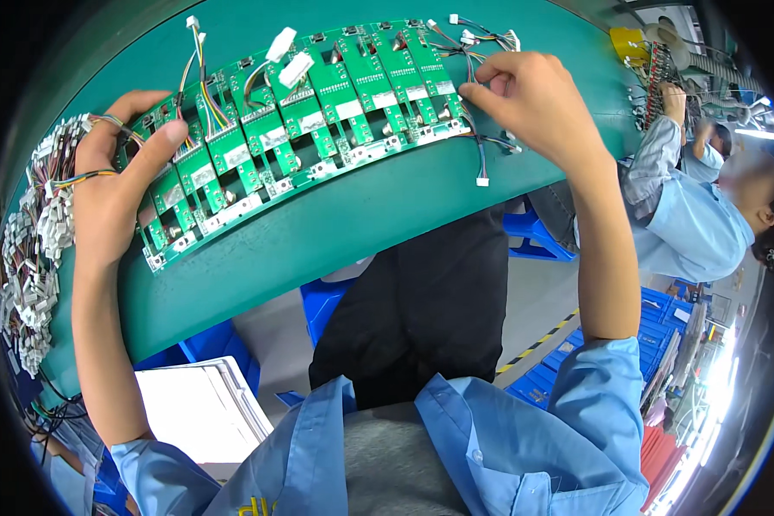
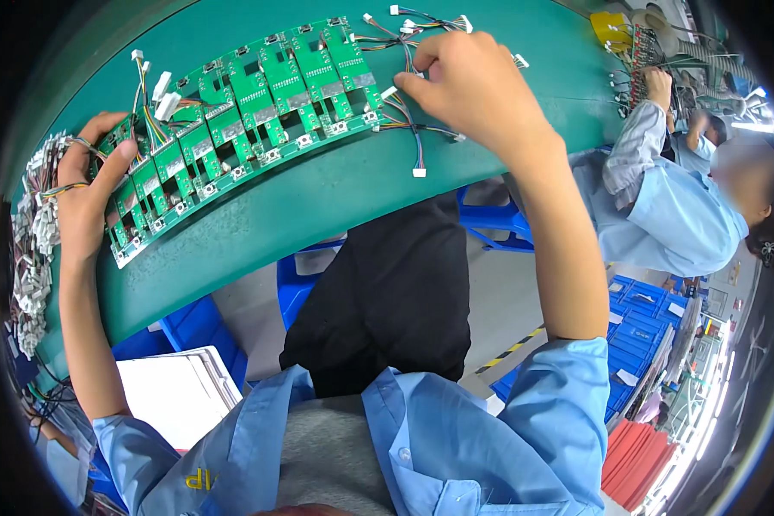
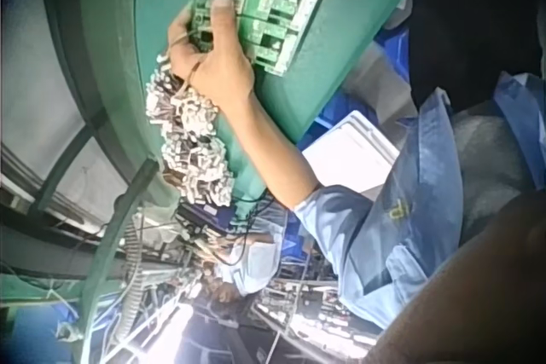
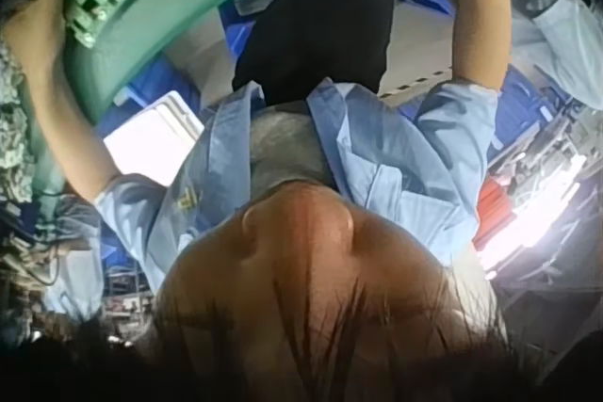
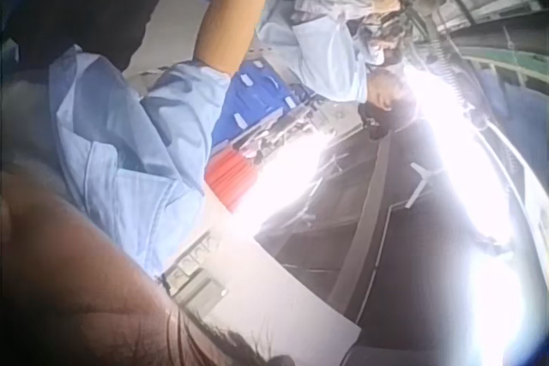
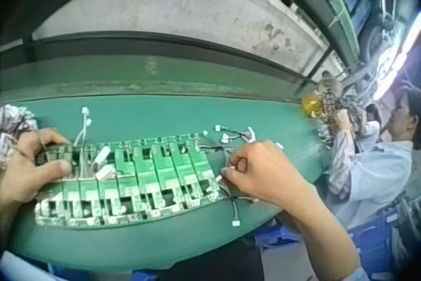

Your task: The recorder is connecting wires and small components to a series of printed circuit boards on a factory assembly line.

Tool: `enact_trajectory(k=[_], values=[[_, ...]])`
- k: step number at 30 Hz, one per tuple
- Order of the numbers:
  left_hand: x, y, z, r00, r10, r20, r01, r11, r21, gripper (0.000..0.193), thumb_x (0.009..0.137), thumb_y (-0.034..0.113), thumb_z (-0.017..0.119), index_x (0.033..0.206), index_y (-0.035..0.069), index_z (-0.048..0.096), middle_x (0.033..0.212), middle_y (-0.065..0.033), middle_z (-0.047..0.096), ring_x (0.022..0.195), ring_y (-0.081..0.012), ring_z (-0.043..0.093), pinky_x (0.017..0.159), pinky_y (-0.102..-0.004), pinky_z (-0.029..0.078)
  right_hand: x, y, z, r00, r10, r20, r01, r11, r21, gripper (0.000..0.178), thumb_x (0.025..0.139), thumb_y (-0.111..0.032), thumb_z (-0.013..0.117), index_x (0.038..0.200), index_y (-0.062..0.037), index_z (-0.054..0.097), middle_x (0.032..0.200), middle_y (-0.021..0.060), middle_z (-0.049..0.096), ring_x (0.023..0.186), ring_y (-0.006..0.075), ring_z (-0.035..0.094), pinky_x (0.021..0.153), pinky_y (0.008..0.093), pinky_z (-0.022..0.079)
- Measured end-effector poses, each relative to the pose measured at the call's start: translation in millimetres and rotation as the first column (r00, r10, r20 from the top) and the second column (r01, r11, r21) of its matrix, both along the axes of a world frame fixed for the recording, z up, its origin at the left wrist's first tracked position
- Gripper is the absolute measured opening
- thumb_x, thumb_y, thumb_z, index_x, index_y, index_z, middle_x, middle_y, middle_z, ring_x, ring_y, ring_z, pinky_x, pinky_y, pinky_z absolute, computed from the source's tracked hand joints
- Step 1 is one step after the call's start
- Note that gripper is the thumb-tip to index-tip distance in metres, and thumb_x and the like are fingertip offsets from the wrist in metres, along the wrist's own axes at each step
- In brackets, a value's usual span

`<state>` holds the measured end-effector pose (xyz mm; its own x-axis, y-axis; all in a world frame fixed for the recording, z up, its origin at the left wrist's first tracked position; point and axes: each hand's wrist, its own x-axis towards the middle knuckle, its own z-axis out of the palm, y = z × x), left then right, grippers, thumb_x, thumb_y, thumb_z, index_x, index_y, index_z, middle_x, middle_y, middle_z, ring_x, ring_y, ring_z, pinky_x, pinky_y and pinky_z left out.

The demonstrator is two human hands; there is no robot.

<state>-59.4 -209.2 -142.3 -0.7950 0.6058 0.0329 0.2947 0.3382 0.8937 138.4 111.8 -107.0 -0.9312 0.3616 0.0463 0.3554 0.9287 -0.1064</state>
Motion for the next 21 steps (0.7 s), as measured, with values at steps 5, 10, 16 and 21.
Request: enact_trajectory(k=[5,10,16,21], values=[[-7,-5,-4,0.997,-0.023,0.068,0.024,1.000,-0.015,0.036,0.089,0.023,0.072,0.119,0.004,0.066,0.080,-0.0006,0.061,0.061,-0.0039,0.050,0.049,-0.0156,0.033,-22,-2,20,0.973,-0.067,0.221,0.103,0.983,-0.154,0.014,0.078,-0.009,0.065,0.086,0.0009,0.070,0.065,0.0054,0.062,0.054,0.0165,0.050,0.054,0.0293,0.042],[-11,-8,-8,0.999,-0.037,-0.013,0.037,0.999,-0.035,0.037,0.089,0.024,0.072,0.119,0.004,0.066,0.080,-0.0004,0.062,0.058,-0.0030,0.049,0.046,-0.0147,0.031,-19,8,23,0.979,-0.094,0.183,0.113,0.989,-0.097,0.014,0.080,-0.006,0.060,0.086,0.0008,0.071,0.074,0.0058,0.066,0.063,0.0173,0.056,0.061,0.0284,0.047],[-9,1,-4,0.998,-0.021,0.057,0.024,0.999,-0.043,0.037,0.089,0.025,0.073,0.118,0.004,0.067,0.082,-0.0012,0.062,0.060,-0.0044,0.053,0.047,-0.0150,0.037,-22,-8,12,0.934,-0.002,-0.356,-0.241,0.731,-0.638,0.006,0.087,-0.001,0.064,0.087,0.0023,0.068,0.079,0.0055,0.063,0.069,0.0147,0.055,0.064,0.0240,0.046],[-10,10,-10,0.994,-0.001,0.109,-0.011,0.994,0.107,0.039,0.087,0.027,0.075,0.117,0.004,0.067,0.085,-0.0034,0.064,0.063,-0.0068,0.058,0.051,-0.0159,0.043,-49,-50,20,0.990,-0.019,-0.140,-0.102,0.590,-0.801,0.005,0.085,-0.001,0.066,0.083,0.0035,0.068,0.083,0.0070,0.063,0.071,0.0138,0.055,0.063,0.0241,0.045]])
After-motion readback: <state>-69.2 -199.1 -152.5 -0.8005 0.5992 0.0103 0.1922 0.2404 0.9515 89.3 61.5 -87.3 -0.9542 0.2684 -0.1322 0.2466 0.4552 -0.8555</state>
